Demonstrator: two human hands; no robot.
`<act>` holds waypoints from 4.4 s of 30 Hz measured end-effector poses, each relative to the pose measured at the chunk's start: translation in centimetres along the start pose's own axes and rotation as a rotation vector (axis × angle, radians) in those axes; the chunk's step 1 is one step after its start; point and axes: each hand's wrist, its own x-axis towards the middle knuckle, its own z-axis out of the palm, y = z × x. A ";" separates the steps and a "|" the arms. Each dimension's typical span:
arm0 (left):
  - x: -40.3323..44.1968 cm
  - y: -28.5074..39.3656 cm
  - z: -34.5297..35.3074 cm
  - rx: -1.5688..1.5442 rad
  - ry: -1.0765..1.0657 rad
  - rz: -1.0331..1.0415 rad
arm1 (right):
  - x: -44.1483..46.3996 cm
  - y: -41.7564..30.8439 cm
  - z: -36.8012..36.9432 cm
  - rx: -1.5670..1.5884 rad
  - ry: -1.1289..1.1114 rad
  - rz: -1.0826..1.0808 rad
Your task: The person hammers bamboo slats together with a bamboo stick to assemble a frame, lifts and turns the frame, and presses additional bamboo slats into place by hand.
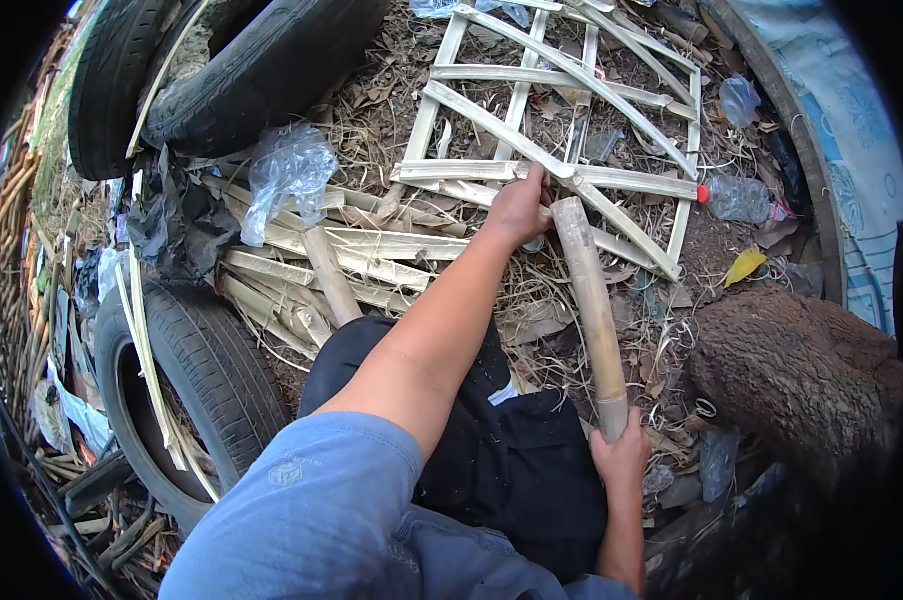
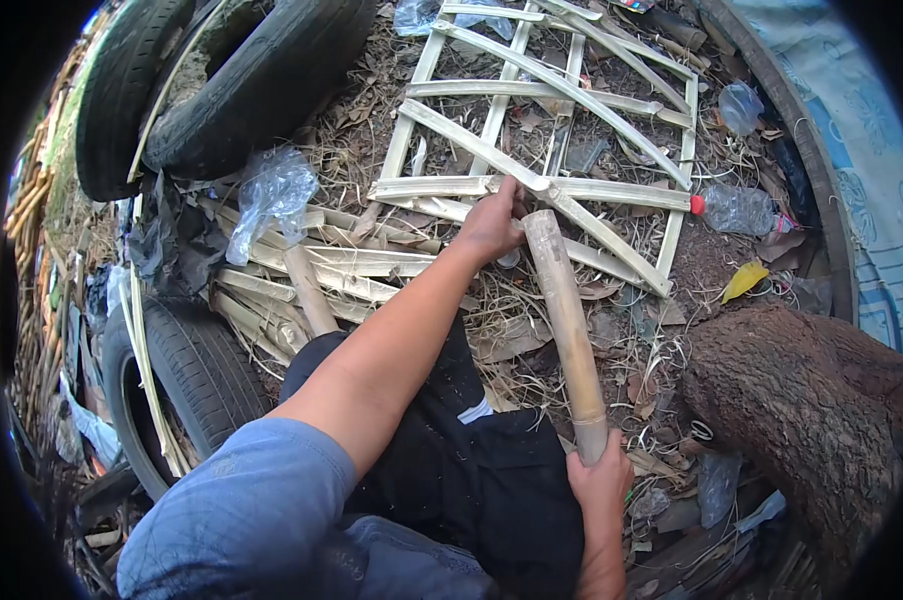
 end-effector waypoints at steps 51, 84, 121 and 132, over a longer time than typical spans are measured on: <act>0.5 0.6 -0.6 0.105 -0.222 -0.025 | 1.1 0.9 -1.4 0.179 0.079 -0.025; 1.2 1.2 0.9 0.148 -0.206 -0.078 | 1.5 -0.3 -1.9 0.215 -0.004 0.010; 1.3 4.1 3.0 -0.180 -0.101 0.080 | 1.4 1.9 -4.9 0.225 0.179 0.008; 1.2 5.4 3.7 0.007 -0.127 0.297 | 1.2 2.0 -6.2 0.333 0.169 0.057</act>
